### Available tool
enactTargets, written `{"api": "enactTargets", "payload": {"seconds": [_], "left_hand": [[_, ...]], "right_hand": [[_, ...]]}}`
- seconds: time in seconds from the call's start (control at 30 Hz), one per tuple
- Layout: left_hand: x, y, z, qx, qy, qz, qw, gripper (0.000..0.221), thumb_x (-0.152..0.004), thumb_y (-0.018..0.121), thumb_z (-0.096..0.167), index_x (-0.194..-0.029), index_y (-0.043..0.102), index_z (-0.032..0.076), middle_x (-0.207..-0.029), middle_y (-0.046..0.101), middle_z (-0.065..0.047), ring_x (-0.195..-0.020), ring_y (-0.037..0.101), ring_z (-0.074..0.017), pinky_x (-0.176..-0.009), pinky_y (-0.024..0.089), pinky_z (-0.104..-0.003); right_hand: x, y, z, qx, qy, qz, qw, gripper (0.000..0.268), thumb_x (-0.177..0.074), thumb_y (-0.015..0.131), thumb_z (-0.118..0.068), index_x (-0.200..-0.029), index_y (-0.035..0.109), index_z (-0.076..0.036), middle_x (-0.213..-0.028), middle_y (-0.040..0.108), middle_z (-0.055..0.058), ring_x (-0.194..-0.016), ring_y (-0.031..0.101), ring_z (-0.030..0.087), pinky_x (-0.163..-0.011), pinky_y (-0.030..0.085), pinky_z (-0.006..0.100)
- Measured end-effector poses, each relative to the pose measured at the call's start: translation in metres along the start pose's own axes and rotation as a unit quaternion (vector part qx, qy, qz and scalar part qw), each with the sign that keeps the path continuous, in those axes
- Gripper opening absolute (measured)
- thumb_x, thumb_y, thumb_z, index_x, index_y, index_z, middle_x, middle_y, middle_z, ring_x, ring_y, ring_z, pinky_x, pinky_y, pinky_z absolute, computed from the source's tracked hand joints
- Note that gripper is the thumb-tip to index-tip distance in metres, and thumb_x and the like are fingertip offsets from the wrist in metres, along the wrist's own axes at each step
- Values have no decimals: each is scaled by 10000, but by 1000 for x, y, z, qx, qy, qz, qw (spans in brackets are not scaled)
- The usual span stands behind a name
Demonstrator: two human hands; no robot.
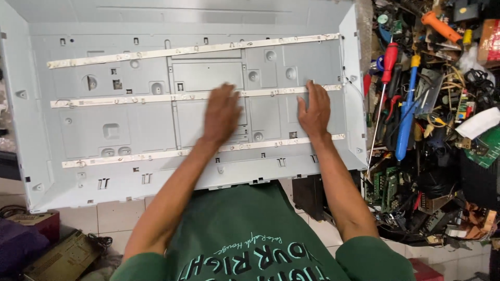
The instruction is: The person positions and presses multiple LED light strips onto the interior back panel of a TV chassis. They align each strip along pre-marked slots and smooth them down to ensure adhesion, working from the bottom upward across the panel.
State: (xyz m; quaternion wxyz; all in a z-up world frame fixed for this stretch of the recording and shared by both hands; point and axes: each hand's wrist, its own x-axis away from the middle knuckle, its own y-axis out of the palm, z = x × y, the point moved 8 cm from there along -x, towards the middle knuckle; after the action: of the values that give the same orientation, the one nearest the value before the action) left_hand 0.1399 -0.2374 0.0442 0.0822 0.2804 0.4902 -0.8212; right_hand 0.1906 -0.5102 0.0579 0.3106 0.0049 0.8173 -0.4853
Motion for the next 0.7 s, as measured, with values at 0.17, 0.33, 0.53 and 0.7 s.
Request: {"api": "enactTargets", "payload": {"seconds": [0.17, 0.33, 0.53, 0.7], "left_hand": [[-22, 55, 43, -27, -23, -122, 992, 428, -1031, 669, 278, -1377, 606, 34, -1425, 558, -173, -1428, 467, -330, -1261, 268, -481], [-21, 68, 46, -78, -35, -187, 979, 376, -1087, 557, 332, -1373, 601, 92, -1338, 553, -133, -1379, 498, -293, -1250, 280, -452], [-24, 63, 50, -128, 13, -93, 987, 333, -1067, 569, 370, -1288, 624, 127, -1169, 541, -69, -1174, 554, -258, -1082, 375, -463], [-21, 61, 49, -137, -3, -133, 982, 293, -1074, 549, 347, -1279, 623, 151, -1154, 517, -57, -1163, 527, -217, -1085, 344, -414]], "right_hand": [[2, 3, 2, 32, -15, 5, 999, 570, -1015, 704, -133, -1515, 477, 21, -1264, 641, 222, -1230, 589, 425, -1111, 407, 548], [5, 8, 7, 79, -4, -17, 997, 562, -1033, 671, -204, -1531, 481, -28, -1305, 633, 181, -1274, 577, 367, -1143, 376, 539], [0, 11, 13, 94, 41, -62, 993, 517, -1077, 586, -274, -1529, 483, -45, -1273, 650, 186, -1250, 599, 365, -1119, 380, 563], [8, 13, 16, 62, 17, -38, 997, 576, -1021, 686, -220, -1523, 483, -25, -1270, 643, 193, -1258, 590, 373, -1151, 352, 570]]}}
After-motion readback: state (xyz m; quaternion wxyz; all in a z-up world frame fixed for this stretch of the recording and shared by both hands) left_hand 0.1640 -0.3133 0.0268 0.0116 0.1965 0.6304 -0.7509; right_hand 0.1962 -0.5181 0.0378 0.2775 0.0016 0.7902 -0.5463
